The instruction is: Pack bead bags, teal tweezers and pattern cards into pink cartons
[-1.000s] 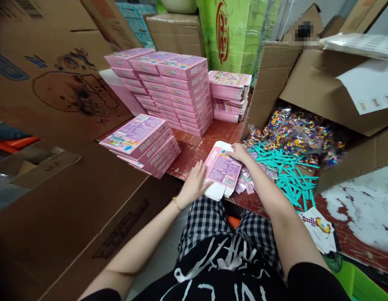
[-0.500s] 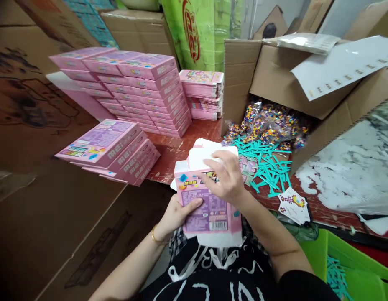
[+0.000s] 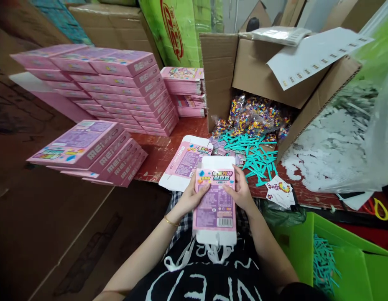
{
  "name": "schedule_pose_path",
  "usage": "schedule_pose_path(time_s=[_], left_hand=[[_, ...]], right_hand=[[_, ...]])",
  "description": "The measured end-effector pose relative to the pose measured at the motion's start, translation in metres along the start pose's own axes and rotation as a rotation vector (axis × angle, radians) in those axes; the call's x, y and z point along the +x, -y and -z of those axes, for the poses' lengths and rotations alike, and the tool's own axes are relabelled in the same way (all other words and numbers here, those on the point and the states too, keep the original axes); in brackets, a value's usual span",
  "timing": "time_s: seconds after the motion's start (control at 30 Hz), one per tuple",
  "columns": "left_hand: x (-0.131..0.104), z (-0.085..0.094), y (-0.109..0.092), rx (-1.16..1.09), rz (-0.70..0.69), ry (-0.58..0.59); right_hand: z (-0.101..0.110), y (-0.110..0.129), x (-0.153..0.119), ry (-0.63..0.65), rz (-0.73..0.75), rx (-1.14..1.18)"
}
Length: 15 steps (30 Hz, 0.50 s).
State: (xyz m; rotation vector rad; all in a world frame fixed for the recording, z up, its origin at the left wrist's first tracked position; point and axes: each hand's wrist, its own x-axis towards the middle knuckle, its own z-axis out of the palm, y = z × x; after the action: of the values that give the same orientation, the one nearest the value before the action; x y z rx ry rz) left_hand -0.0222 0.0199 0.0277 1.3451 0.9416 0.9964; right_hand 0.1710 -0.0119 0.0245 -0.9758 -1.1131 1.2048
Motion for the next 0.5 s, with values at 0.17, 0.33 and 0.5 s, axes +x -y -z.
schedule_pose_path(time_s=[0.17,0.33,0.5], left_hand=[[0.003,-0.008,0.014,0.164,0.058,-0.12],[0.013,-0.02,0.018,0.235,0.074,-0.083],[0.037,-0.021,0.019,0.349,0.054,-0.08]], right_hand=[[0.016,-0.017,-0.003,-0.044,-0.133,-0.019],[0.031,-0.034,0.005,-0.137,-0.206,-0.121],[0.038,-0.049,0.014,-0.16,-0.168,-0.212]])
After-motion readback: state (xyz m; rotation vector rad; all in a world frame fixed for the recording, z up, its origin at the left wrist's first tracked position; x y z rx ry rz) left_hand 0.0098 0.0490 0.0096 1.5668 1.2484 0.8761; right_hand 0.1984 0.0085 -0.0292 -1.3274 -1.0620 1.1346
